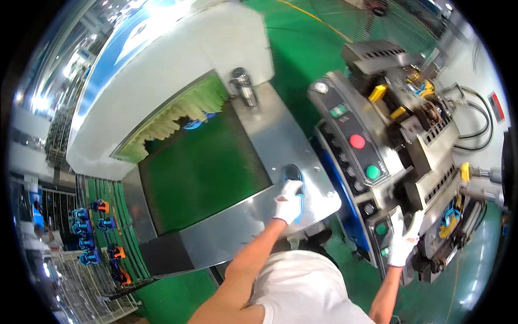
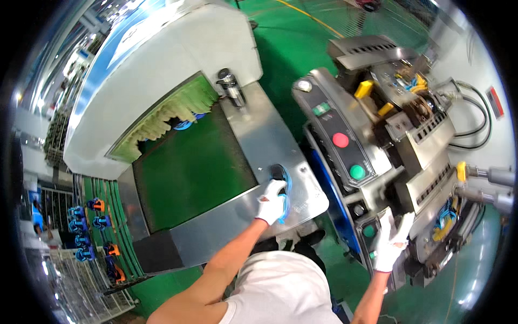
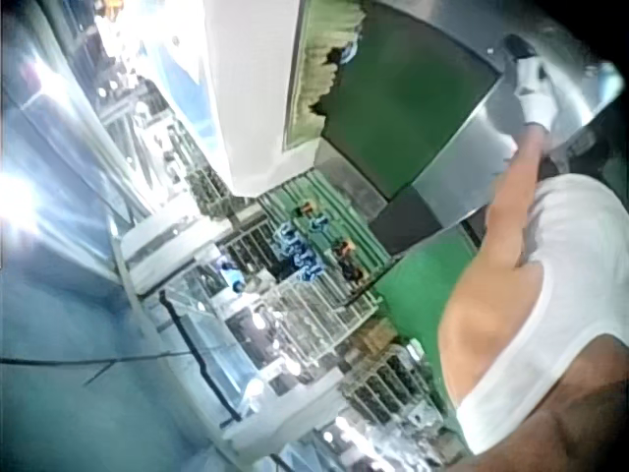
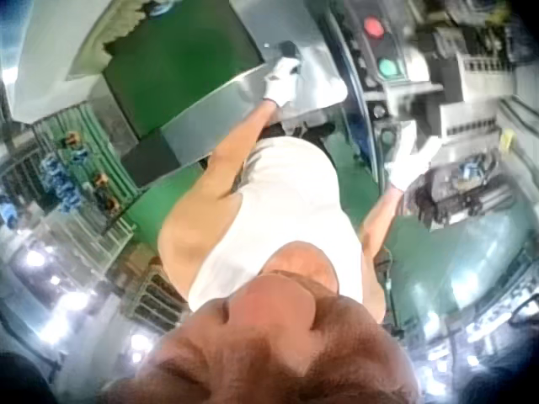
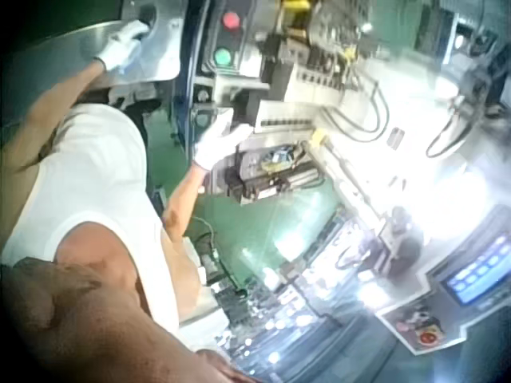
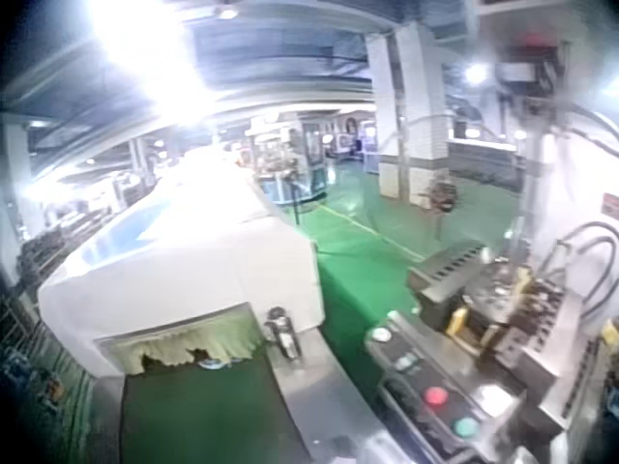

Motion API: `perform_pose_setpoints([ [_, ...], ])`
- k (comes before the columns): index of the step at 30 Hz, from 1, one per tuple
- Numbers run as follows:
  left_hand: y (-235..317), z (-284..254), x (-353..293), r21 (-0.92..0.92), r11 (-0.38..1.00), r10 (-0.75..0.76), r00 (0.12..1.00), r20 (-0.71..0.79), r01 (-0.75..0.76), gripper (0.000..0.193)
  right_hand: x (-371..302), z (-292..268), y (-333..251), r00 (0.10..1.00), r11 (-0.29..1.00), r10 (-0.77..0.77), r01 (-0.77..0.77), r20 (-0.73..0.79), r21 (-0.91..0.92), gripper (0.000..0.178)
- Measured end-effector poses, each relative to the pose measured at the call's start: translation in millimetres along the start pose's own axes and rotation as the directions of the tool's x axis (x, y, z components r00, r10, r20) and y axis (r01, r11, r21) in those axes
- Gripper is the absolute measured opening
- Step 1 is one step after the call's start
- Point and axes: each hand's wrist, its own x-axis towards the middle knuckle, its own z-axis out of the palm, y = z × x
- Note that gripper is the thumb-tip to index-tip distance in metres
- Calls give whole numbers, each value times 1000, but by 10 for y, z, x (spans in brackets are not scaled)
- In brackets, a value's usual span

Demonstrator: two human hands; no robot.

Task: The person operates machinery to process shoes. They take blue sneakers from a conveyor belt, place them individually onto a press machine, activate the machine to shape or attach components, and then return the sneakers to the conveyor belt.

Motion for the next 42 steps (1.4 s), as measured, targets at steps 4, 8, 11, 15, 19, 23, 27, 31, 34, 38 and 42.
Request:
perform_pose_setpoints([
  [4,6,-412,131,-110,994,54,944,326,-19,61,-586,862,-97,966,887,56,68,253,-457,110],
  [8,-898,-1562,855,33,999,9,976,218,-17,55,-434,713,-81,958,928,98,10,269,-373,107],
  [11,-2120,-2464,1468,444,886,-33,973,-226,134,42,-640,555,-307,953,921,166,-59,252,-385,95],
  [15,-2893,-3630,2474,547,782,-109,929,-354,300,53,-1649,409,-149,794,821,480,-255,374,-511,95],
  [19,-3298,-4093,3351,710,628,-305,940,-152,319,71,-2767,-20,167,567,713,652,-229,504,-663,69],
  [23,-3914,-3969,3495,743,571,-509,861,-14,350,73,-2749,-134,387,349,659,751,-340,561,-670,55],
  [27,-3644,-3279,3055,642,740,-92,975,-201,202,66,-2560,19,-193,451,659,740,-635,498,-404,56],
  [31,-2782,-2997,2210,289,937,-150,974,-170,194,60,-1457,701,-1472,481,728,684,-401,548,-556,80],
  [34,-2396,-2762,1460,321,937,-119,991,-67,135,58,-1106,974,-1853,634,941,331,-161,699,-299,75],
  [38,-1165,-2669,914,361,902,-357,881,312,238,54,-653,1048,-2780,597,965,30,-227,802,132,68],
  [42,56,-2368,787,140,954,82,677,731,-266,42,-682,1225,-2870,532,875,-475,202,701,439,90],
])
